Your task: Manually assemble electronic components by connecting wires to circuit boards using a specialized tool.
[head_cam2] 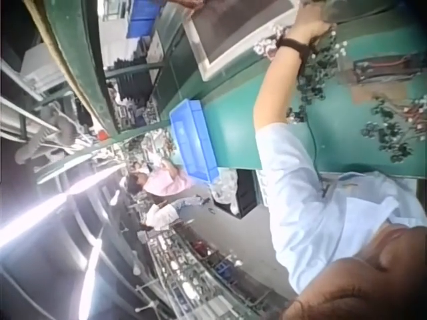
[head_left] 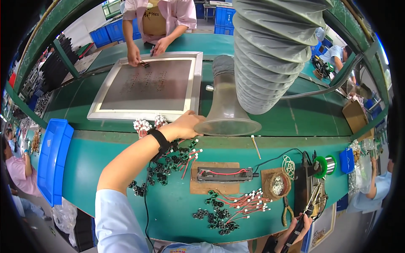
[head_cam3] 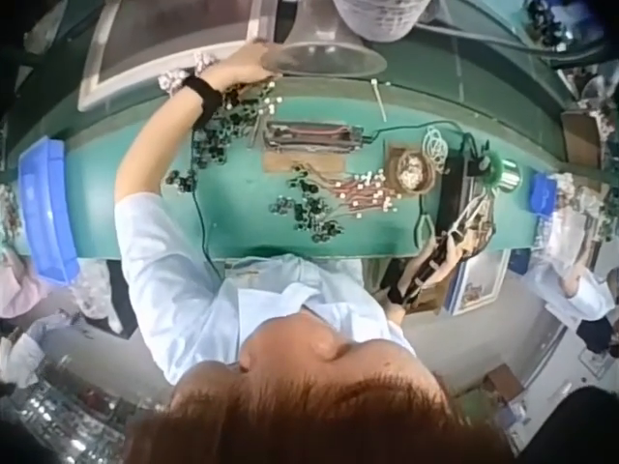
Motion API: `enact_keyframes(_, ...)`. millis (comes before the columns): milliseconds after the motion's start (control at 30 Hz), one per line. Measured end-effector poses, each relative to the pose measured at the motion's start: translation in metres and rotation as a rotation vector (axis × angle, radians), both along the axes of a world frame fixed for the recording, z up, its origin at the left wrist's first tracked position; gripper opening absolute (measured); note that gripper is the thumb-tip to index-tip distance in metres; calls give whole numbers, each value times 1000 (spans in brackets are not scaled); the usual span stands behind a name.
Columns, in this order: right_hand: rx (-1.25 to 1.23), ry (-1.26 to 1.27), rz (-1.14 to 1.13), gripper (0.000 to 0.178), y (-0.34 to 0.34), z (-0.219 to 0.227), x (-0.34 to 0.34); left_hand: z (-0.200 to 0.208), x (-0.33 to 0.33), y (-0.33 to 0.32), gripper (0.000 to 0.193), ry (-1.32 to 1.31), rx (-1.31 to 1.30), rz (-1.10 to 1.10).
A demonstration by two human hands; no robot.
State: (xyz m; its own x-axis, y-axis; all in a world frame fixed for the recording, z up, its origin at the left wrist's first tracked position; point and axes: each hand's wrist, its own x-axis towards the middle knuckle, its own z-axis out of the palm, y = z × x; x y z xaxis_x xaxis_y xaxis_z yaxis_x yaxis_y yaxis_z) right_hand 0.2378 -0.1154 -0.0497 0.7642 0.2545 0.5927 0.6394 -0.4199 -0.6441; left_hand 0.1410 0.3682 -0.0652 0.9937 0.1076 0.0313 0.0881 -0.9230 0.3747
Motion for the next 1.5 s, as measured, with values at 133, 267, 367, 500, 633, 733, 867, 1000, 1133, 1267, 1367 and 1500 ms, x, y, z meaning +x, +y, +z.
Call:
enact_keyframes(133,-3,31,16,35,11,13,-3,9,3,0,33,-14,66,-23)
enact_keyframes(267,-3,1,38,34,7,9,-4,13,11,1,23,-46,2,4)
enact_keyframes(367,-2,-33,31,33,5,3,-4,3,9,10,16,-107,-97,-82)
enact_keyframes(500,-21,-18,-5,33,2,6,-6,8,6,9,16,-20,-129,-51)
enact_keyframes(633,-16,-16,5,33,-2,8,-5,12,12,13,17,-55,-74,-88)
enact_keyframes(733,3,1,15,33,2,13,-5,5,11,16,16,-124,-17,-79)
enact_keyframes(867,-174,44,-15,33,9,40,-12,19,2,10,15,-224,-19,21)
enact_keyframes(1000,6,-106,126,32,-8,5,9,16,-9,14,16,-207,-37,115)
enact_keyframes(1133,58,-66,145,34,-3,2,8,17,-5,9,18,-139,-97,90)
enact_keyframes(1267,-20,-126,113,40,9,16,-2,13,6,12,19,-95,49,18)
enact_keyframes(1367,2,-93,109,41,-16,-5,11,20,12,4,20,26,120,72)
enact_keyframes(1500,-264,200,260,49,-57,-17,42,25,12,-2,22,75,139,108)
